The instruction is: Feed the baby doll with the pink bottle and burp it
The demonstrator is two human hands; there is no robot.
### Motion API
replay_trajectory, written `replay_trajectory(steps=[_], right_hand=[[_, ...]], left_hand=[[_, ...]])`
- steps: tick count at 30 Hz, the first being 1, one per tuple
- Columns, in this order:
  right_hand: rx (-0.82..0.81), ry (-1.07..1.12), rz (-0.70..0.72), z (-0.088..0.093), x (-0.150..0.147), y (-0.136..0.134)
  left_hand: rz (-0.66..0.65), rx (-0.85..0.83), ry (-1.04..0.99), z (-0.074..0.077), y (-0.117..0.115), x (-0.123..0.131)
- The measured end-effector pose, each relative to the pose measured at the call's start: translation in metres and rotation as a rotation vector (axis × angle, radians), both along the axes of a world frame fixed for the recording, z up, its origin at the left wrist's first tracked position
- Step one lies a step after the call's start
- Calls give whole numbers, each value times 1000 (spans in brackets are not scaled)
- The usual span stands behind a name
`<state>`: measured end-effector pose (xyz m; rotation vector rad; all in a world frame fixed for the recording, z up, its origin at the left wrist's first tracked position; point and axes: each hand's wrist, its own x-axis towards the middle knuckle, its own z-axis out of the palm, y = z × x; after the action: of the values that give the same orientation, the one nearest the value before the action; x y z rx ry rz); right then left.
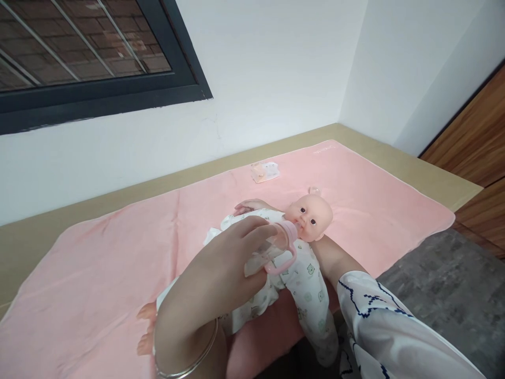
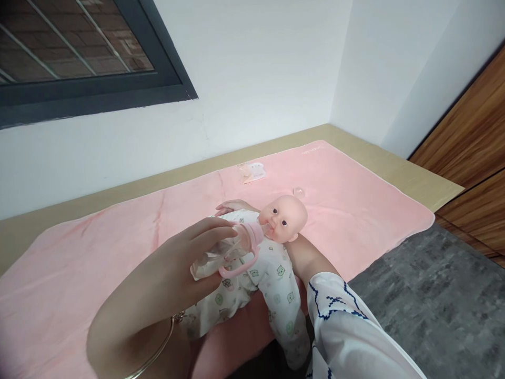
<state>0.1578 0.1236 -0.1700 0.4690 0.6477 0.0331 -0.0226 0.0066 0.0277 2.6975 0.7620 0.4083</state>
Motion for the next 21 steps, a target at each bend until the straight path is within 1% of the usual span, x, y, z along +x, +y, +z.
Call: replay_trajectory(steps=[2, 4, 6, 9, 11, 12, 15, 17, 19, 21], right_hand=[[-68, 124, -5, 16, -2, -3], [-55, 114, -19, 23, -2, -5], [-47, 95, 16, 23, -1, -6], [-176, 107, 84, 22, -1, -7], [-233, 103, 72, 24, -3, -7], [-220, 93, 46, 25, -4, -8], [-54, 42, -6, 27, -3, -9], [16, 76, -13, 25, 0, -9], [15, 117, 15, 21, 3, -8], [-8, 95, 37, 18, 4, -7]], left_hand=[[-10, -13, -8, 0, 1, 1], [-17, -31, -28, 0, 1, 1], [-18, -45, -41, 0, 1, 2], [-13, -55, -32, 0, 1, 2], [-11, -58, -27, 1, 0, 1], [-13, -60, -28, 1, 0, 1], [-18, -63, -30, 1, 0, 1], [-20, -67, -30, 1, 1, 0], [-18, -77, -27, 1, 1, 0], [-19, -90, -28, 1, 1, 0]])
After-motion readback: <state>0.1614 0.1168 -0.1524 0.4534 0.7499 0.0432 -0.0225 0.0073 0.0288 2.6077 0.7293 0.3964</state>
